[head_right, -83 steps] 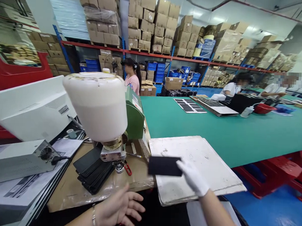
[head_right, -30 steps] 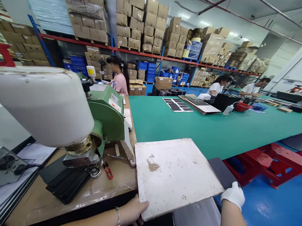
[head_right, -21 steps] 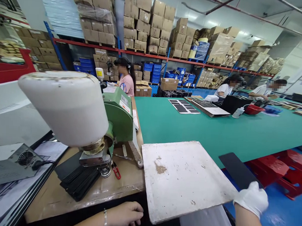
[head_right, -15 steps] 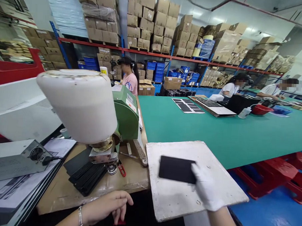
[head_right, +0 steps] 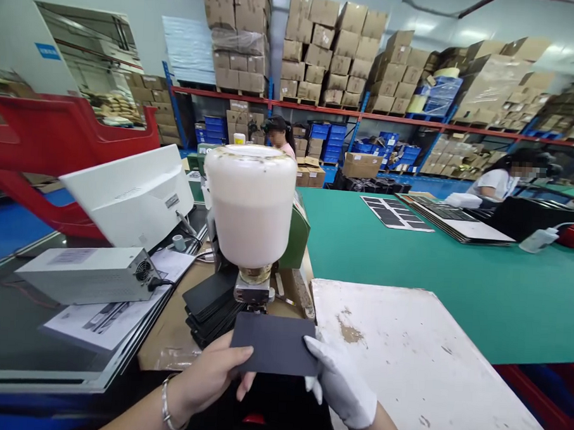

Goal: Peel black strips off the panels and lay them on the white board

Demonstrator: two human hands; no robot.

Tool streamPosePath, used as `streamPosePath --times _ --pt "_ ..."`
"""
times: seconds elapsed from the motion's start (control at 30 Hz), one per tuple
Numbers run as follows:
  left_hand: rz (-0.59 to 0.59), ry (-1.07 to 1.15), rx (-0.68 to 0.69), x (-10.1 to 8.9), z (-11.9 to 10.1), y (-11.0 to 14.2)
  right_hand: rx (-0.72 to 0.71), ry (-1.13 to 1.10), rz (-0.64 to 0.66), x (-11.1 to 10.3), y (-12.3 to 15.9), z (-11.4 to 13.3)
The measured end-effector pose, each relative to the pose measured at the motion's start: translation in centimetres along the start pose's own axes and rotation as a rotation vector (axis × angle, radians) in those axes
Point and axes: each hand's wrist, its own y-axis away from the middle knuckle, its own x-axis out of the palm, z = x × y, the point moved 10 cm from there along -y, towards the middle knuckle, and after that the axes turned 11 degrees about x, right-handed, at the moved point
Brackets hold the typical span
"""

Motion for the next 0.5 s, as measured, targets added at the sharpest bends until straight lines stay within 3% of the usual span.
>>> streamPosePath --times 0.13,0.3,0.4,0.5 --pt "0.023 0.098 0.009 2.7 -0.4 -2.2 -0.03 -0.241 -0.086 -2.0 1.1 1.3" --pt "0.072 0.143 0.02 4.5 -1.1 -3.2 -0.038 -0.221 -0.109 -2.6 2.1 3.1" --pt "-0.01 0.132 0.015 2.7 -1.9 -2.1 -0.003 -0.126 -0.085 -0.9 1.7 3.1" --pt "-0.129 0.097 0.021 -0.9 -3.6 0.0 0.024 -0.036 0.02 3.4 0.6 2.9"
